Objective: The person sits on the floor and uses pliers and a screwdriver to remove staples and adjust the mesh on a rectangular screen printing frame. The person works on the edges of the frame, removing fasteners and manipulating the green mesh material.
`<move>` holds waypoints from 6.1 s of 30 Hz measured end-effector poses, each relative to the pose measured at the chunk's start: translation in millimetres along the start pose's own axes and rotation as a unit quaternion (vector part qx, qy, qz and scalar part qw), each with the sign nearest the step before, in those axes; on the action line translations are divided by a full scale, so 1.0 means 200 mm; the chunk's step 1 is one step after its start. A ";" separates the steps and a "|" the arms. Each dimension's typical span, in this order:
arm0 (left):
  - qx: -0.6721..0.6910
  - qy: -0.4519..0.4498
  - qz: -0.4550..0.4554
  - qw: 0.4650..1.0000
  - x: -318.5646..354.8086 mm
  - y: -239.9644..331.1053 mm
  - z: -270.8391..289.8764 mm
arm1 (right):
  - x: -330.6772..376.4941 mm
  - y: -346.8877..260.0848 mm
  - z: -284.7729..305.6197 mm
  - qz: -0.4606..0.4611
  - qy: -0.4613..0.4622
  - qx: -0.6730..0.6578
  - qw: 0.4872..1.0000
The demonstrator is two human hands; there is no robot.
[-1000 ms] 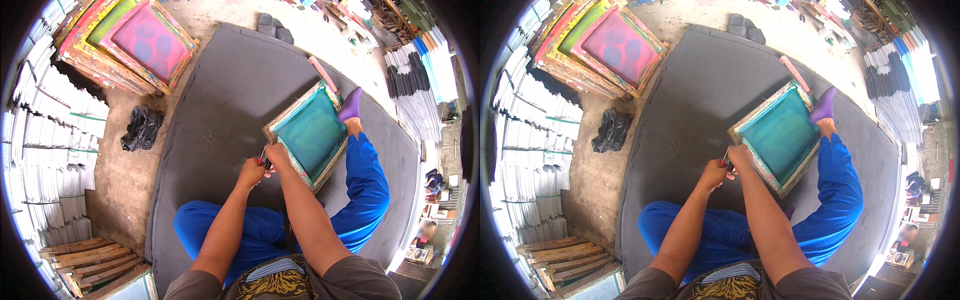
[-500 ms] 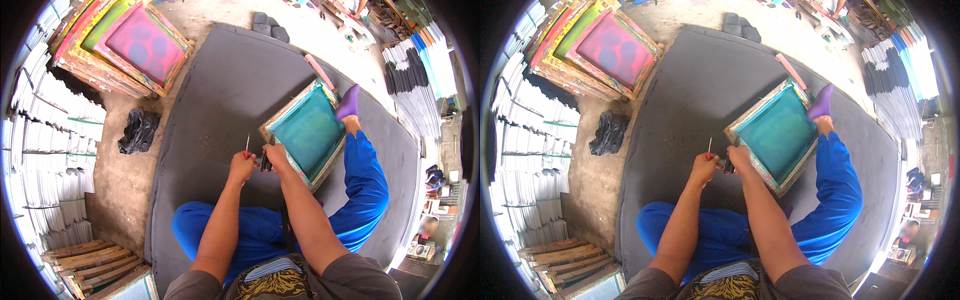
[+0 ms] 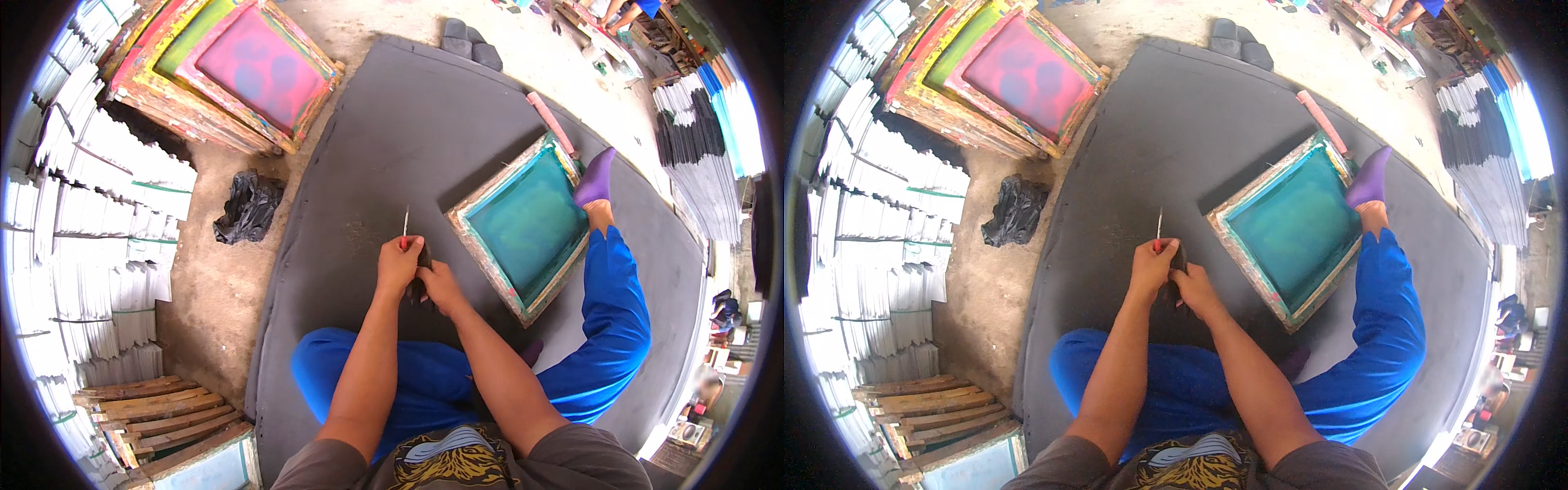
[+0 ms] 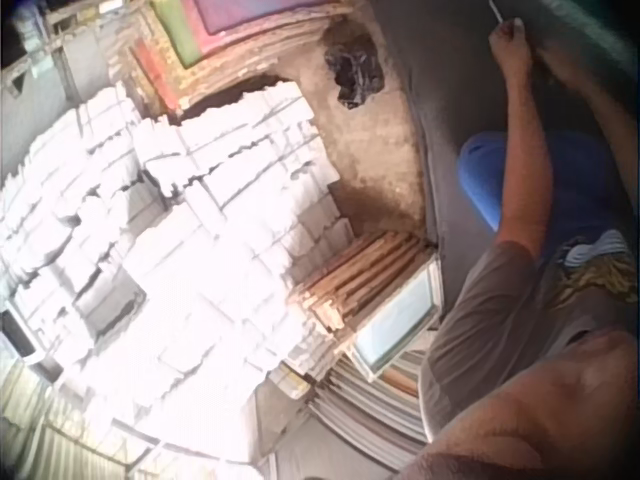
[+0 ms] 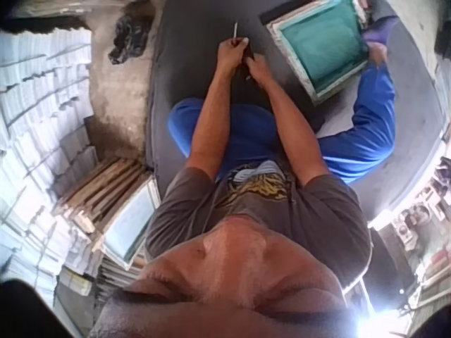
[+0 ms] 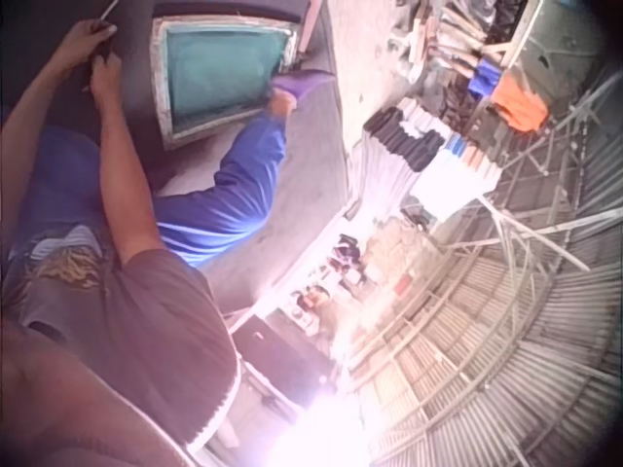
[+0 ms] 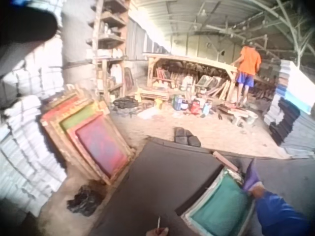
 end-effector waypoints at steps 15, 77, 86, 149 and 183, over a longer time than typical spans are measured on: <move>-0.161 0.160 -0.023 0.974 -0.04 0.03 0.18 | 0.17 -0.25 0.17 -0.181 -0.150 -0.099 0.967; -0.060 0.106 0.019 0.992 0.01 0.14 0.10 | -0.03 -0.16 0.38 -0.125 0.071 -0.067 0.987; -0.070 0.090 -0.006 0.993 -0.01 0.11 0.06 | -0.14 0.03 0.24 0.028 0.301 0.150 0.941; -0.105 0.139 0.001 0.985 -0.02 0.11 0.13 | -0.14 -0.18 0.10 -0.026 0.310 -0.131 0.941; -0.170 0.128 0.073 0.974 0.19 0.12 0.38 | 0.31 0.12 0.06 0.087 0.244 0.590 0.765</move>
Point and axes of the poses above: each hand's wrist, its own x-axis away from the middle knuckle, its own z-axis out of the back of the hand, y = z × x, the point moved 2 cm from there along -x, towards the middle knuckle, and after that the axes turned 7 degrees about -y, right-handed, at the moved point
